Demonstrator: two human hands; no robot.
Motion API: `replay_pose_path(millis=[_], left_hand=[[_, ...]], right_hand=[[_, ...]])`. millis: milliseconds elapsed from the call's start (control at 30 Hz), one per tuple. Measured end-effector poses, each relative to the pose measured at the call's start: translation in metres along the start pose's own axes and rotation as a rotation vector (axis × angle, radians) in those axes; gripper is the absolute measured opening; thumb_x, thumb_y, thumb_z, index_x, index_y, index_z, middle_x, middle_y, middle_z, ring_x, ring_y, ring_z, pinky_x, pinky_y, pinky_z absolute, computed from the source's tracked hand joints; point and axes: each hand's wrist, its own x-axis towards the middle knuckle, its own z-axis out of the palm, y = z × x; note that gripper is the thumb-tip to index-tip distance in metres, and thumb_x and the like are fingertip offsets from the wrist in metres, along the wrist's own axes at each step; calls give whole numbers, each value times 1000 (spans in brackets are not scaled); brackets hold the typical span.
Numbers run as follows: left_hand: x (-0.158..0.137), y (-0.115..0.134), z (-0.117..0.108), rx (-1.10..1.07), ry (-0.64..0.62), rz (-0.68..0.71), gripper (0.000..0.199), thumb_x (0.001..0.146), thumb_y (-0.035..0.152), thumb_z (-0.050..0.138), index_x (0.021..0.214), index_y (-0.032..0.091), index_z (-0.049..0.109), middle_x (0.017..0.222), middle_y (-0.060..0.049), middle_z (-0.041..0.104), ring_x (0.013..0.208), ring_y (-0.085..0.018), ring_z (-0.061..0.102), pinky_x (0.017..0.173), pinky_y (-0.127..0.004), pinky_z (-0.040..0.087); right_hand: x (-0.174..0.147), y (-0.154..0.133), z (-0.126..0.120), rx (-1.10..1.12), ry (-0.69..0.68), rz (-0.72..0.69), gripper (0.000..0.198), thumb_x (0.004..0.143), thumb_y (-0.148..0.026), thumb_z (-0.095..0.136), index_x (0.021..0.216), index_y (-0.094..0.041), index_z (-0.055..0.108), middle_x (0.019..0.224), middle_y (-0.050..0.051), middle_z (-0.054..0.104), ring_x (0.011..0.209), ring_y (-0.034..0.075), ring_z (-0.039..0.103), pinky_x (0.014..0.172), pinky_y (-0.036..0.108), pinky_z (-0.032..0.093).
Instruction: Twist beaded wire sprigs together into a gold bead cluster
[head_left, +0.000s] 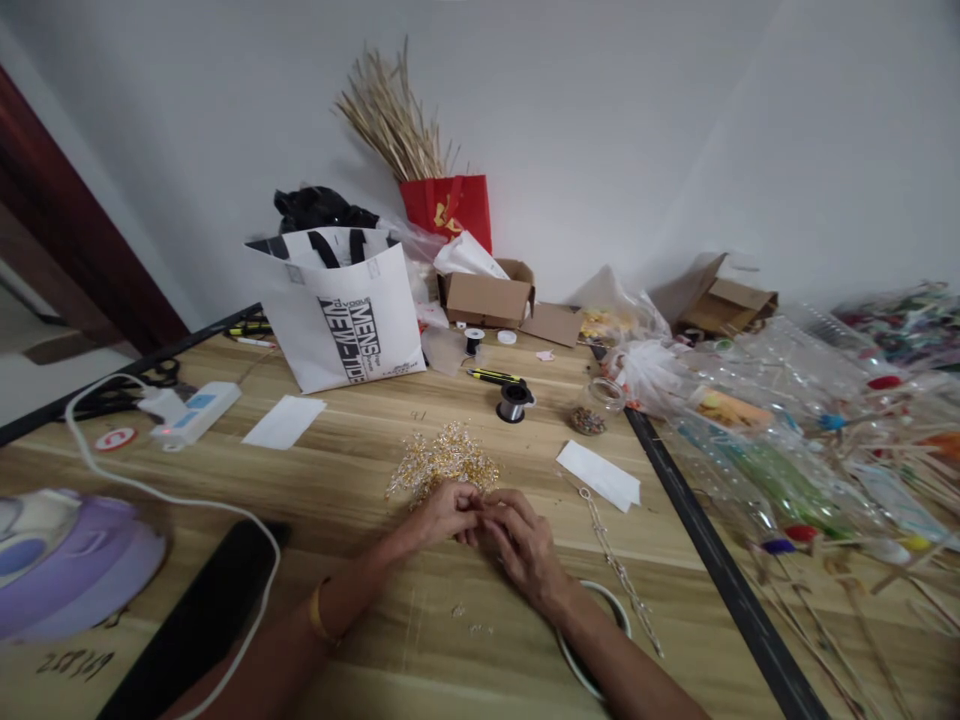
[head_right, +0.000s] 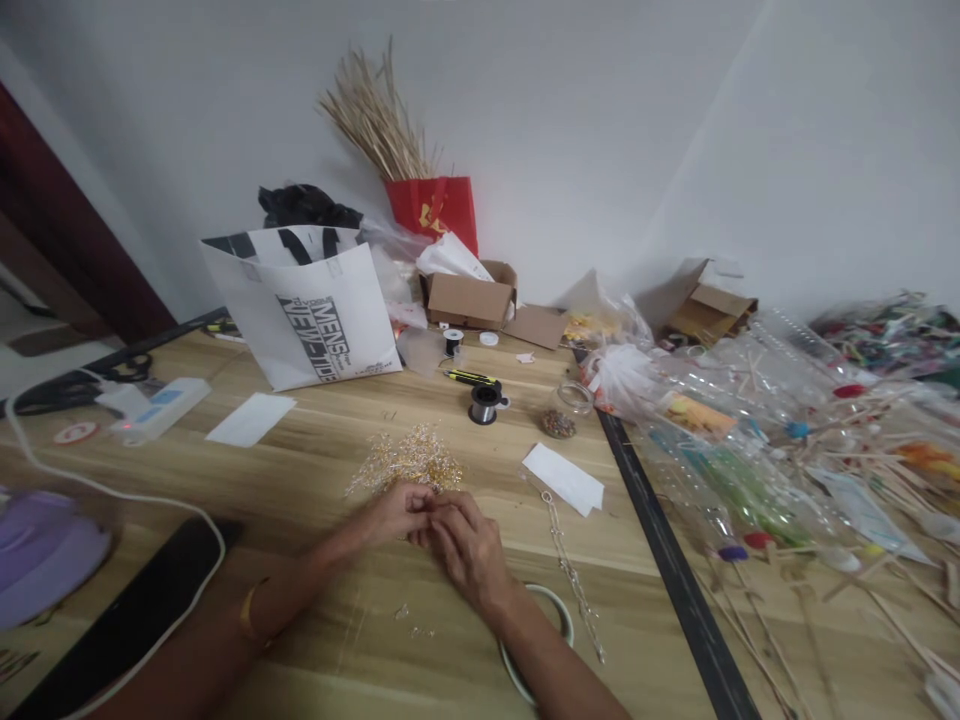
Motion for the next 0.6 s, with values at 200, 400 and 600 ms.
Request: replay_pose_path(millis=[200,400,600], left_hand=[[-3,4,1,13,-31,2,43,64,53,66,71,14,50,53,2,58,44,-10,56,42,-19,42],[-3,3,1,3,-39,-10,44,66,55,63,72,15,46,56,1,61,41,-10,56,39,-18,41],[-3,4,2,7,-68,-7,44,66,54,64,72,14,47,59,-1,63,43,-9,57,41,-18,41]], right_hand=[[2,4,3,28,-40,29,21,92,-15,37,101,-20,55,103,10,58,94,18,58,76,29,51],[1,10,5,-3,-16,91,18,92,-17,38,91,-19,56,80,6,58,72,16,56,66,27,48],[4,5,3,3,10,140,16,91,-18,41,87,-19,56,77,5,58,70,16,55,63,25,45]])
